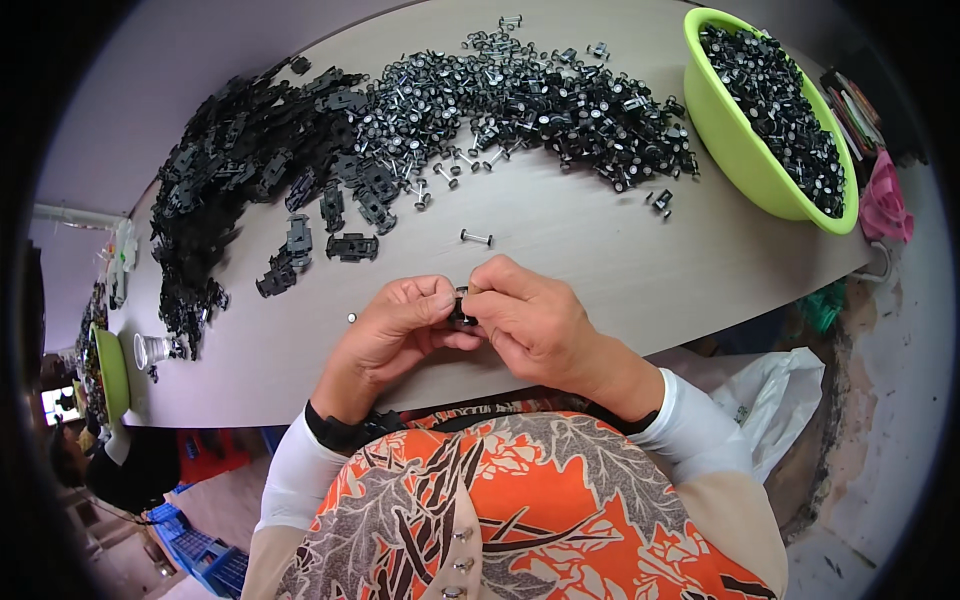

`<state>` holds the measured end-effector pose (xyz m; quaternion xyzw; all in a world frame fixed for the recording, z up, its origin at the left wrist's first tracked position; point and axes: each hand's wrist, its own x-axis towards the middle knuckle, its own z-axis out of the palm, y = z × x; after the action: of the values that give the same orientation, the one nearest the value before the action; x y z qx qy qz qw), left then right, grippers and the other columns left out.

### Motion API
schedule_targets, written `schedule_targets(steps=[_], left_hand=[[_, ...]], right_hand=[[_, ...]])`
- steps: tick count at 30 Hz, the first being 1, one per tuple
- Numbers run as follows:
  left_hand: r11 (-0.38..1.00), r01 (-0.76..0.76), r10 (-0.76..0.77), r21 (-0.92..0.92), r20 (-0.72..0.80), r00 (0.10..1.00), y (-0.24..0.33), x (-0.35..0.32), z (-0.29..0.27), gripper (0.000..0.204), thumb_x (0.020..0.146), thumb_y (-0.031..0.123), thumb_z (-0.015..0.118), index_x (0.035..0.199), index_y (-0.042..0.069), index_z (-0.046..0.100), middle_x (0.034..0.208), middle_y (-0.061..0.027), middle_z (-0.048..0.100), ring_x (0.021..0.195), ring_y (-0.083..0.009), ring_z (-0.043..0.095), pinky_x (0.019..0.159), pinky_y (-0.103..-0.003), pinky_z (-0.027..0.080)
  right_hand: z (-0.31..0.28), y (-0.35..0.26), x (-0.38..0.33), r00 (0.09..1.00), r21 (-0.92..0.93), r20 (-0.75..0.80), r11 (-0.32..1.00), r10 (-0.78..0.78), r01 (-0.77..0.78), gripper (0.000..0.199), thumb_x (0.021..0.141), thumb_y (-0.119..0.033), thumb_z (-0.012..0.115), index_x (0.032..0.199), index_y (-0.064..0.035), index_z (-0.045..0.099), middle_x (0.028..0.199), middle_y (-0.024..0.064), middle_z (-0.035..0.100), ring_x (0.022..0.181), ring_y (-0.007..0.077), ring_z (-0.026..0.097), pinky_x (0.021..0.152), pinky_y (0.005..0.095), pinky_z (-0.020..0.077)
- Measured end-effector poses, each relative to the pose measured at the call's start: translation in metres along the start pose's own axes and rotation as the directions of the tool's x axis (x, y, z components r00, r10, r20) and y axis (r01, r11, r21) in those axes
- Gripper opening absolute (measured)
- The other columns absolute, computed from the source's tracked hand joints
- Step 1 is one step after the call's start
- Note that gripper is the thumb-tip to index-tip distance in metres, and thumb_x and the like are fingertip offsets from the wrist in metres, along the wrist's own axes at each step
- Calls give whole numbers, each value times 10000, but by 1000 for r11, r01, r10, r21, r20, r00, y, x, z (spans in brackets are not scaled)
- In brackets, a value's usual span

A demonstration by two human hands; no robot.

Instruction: The person sits at a table and assembles small black plastic components with metal pins. They repeatedly pick up a plastic piece, insert a metal pin, and place the assembled unit on the table. The process is repetitive and involves handling small parts from piles on the table.

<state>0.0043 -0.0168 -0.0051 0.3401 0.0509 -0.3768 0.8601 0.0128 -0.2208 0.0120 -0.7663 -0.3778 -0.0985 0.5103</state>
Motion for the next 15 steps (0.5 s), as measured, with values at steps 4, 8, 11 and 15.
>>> schedule_targets(steps=[4, 8, 11, 15], left_hand=[[998, -30, 32, 52, -54, 998, -3, -2, 1, 193, 920, 169, 626, 911, -23, 606, 926, -126, 657, 874, -260, 685, 784, -321, 585], [998, -13, 20, 64, -111, 994, -9, -5, 0, 194, 919, 169, 627, 879, -19, 611, 891, -113, 658, 816, -249, 688, 760, -327, 591], [999, -16, 22, 52, -119, 993, -8, -8, 1, 195, 919, 169, 626, 862, -17, 610, 875, -106, 654, 798, -240, 687, 750, -327, 593], [995, -44, 56, 90, -131, 990, -8, -12, 2, 194, 912, 172, 639, 844, -5, 596, 847, -94, 644, 795, -221, 678, 747, -322, 588]], right_hand=[[-2, -5, 2, 995, -63, 104, 998, 9, -2, 168, 677, 77, 638, 804, -10, 573, 812, 90, 510, 628, 246, 556, 542, 333, 463], [-2, -5, 4, 982, -76, 189, 997, 0, 14, 129, 688, 58, 618, 743, -15, 526, 765, 94, 465, 614, 270, 532, 527, 367, 444], [-3, -7, 6, 973, -56, 233, 998, -1, 15, 129, 688, 61, 612, 730, -16, 517, 768, 93, 466, 624, 277, 537, 527, 376, 445], [2, -9, 10, 973, -74, 230, 997, -9, 27, 181, 690, 62, 616, 831, -22, 541, 771, 93, 474, 632, 280, 542, 528, 374, 451]])
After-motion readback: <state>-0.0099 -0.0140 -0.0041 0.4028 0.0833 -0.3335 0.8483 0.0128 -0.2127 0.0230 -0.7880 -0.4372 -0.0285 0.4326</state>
